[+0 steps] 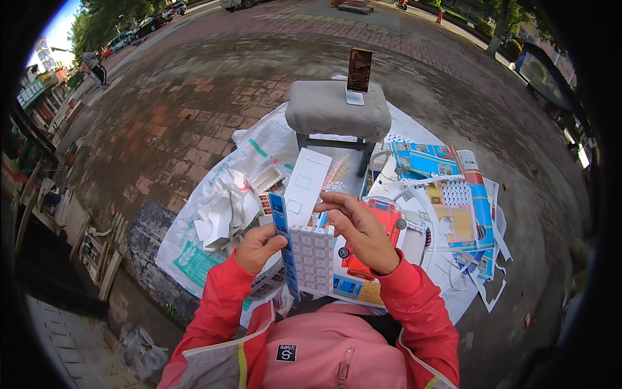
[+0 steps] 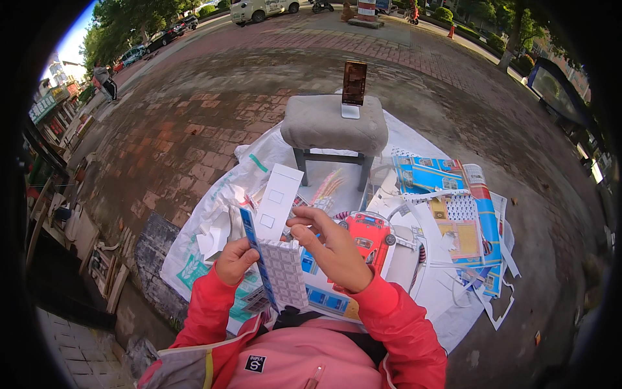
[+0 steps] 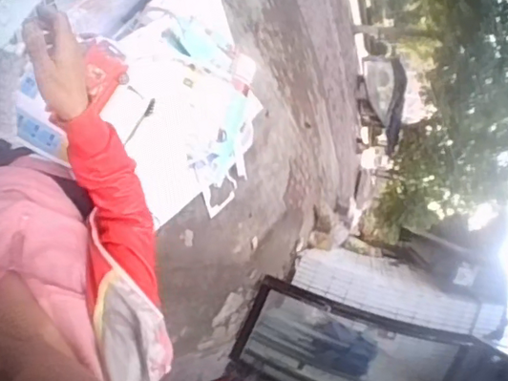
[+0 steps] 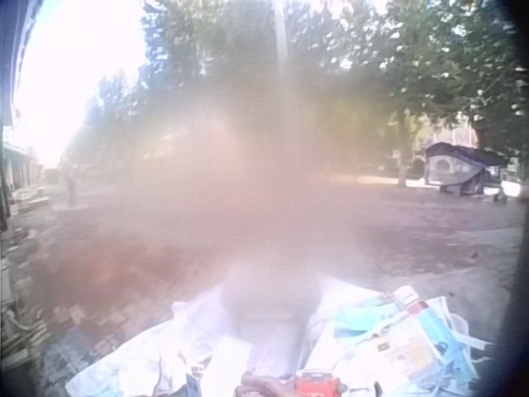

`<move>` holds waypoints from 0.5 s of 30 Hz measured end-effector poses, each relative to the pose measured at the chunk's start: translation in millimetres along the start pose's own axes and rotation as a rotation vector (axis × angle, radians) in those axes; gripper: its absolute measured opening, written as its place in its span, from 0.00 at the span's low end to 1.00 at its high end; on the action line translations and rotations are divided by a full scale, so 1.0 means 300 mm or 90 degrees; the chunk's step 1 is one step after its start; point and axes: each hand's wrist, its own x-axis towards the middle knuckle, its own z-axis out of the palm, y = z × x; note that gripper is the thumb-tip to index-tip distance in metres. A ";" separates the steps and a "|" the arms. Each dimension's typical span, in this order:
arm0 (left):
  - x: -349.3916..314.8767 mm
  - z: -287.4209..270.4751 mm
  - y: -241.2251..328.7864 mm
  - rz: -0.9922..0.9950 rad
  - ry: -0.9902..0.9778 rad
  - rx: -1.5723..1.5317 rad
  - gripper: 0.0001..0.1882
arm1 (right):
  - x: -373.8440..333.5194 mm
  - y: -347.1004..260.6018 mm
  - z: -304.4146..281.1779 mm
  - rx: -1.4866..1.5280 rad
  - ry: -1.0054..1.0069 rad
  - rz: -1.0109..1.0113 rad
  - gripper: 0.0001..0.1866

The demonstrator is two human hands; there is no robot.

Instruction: The person sits on the ground and assembles a paper model by folding and interlocking pre-cut pieces. They handle multiple sheets, fold along perforated lines, and connect components to form a three-dimensional structure.

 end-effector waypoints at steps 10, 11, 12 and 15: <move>0.063 -0.051 -0.110 -0.028 0.211 -0.314 0.17 | 0.049 0.061 -0.100 0.111 0.195 0.057 0.11; 0.063 -0.073 -0.117 -0.029 0.287 -0.355 0.17 | 0.046 0.065 -0.110 0.130 0.220 0.046 0.10; 0.062 -0.084 -0.124 -0.032 0.296 -0.345 0.18 | 0.036 0.065 -0.119 0.117 0.222 0.055 0.09; 0.061 -0.104 -0.133 -0.034 0.323 -0.319 0.18 | 0.018 0.071 -0.109 0.125 0.214 -0.002 0.10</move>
